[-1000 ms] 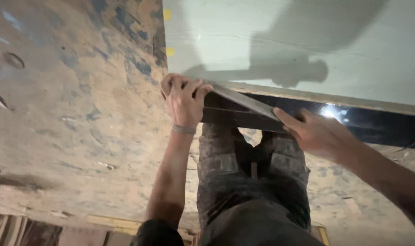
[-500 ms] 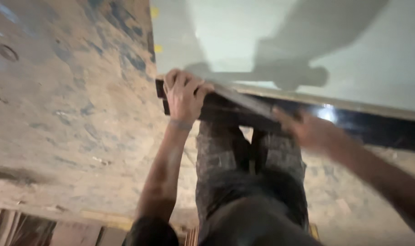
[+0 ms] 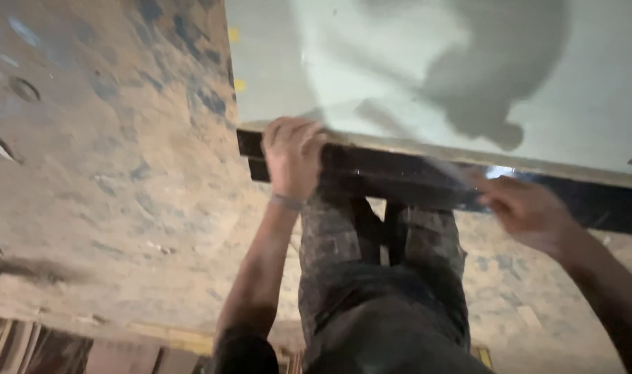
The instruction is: The person sands the edges of a large white board using a metal file, focusing on the corners and long sides. They then apply yellow tape to the edges of the board.
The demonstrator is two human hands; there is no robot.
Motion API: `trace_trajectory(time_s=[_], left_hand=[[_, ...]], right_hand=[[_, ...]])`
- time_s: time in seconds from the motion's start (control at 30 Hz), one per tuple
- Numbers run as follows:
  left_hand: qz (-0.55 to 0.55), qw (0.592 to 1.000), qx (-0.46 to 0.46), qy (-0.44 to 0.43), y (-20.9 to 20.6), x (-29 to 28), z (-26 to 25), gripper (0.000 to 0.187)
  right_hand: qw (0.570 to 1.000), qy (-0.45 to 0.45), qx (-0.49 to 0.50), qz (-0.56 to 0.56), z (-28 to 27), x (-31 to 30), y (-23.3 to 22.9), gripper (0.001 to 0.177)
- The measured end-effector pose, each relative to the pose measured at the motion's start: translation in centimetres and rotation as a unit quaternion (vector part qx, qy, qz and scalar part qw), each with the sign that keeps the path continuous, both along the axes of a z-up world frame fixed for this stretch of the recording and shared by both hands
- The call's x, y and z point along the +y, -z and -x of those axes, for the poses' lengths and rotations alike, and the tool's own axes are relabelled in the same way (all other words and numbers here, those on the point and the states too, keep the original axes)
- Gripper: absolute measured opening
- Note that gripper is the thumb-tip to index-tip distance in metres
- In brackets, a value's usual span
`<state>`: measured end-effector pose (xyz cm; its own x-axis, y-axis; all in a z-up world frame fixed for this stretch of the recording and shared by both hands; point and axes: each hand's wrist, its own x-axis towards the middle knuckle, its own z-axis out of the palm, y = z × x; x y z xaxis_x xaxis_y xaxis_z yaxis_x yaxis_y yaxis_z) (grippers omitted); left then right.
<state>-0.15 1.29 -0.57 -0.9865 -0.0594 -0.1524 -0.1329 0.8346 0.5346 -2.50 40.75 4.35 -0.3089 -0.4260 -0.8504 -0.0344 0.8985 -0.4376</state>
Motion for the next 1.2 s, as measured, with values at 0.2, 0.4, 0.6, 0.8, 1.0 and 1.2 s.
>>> trace_trajectory(time_s=[0.2, 0.4, 0.6, 0.8, 1.0, 1.2], left_hand=[[-0.012, 0.988, -0.048, 0.148, 1.1, 5.7, -0.5, 0.012], [0.057, 0.967, -0.074, 0.236, 3.0, 0.6, -0.1, 0.014], [0.068, 0.965, -0.059, 0.246, 2.7, -5.7, 0.7, 0.013], [0.021, 0.970, 0.002, 0.244, 4.0, -13.5, -0.1, 0.011], [0.194, 0.922, -0.318, 0.106, 3.6, -24.4, -3.2, 0.024], [0.018, 0.973, -0.145, -0.180, 4.1, -22.0, -8.0, 0.077]], right_hand=[[0.973, 0.206, 0.105, 0.017, -3.2, 3.6, -1.9, 0.047], [0.938, 0.331, 0.080, 0.066, -6.5, 1.4, -3.5, 0.052], [0.922, 0.379, 0.056, 0.059, -8.0, -0.3, -4.7, 0.056], [0.901, 0.429, 0.041, 0.057, -8.6, -1.5, -5.5, 0.054], [0.896, 0.437, 0.064, 0.050, -11.0, 0.1, -5.7, 0.047], [0.894, 0.444, 0.039, -0.049, -12.2, 0.2, -4.2, 0.024]])
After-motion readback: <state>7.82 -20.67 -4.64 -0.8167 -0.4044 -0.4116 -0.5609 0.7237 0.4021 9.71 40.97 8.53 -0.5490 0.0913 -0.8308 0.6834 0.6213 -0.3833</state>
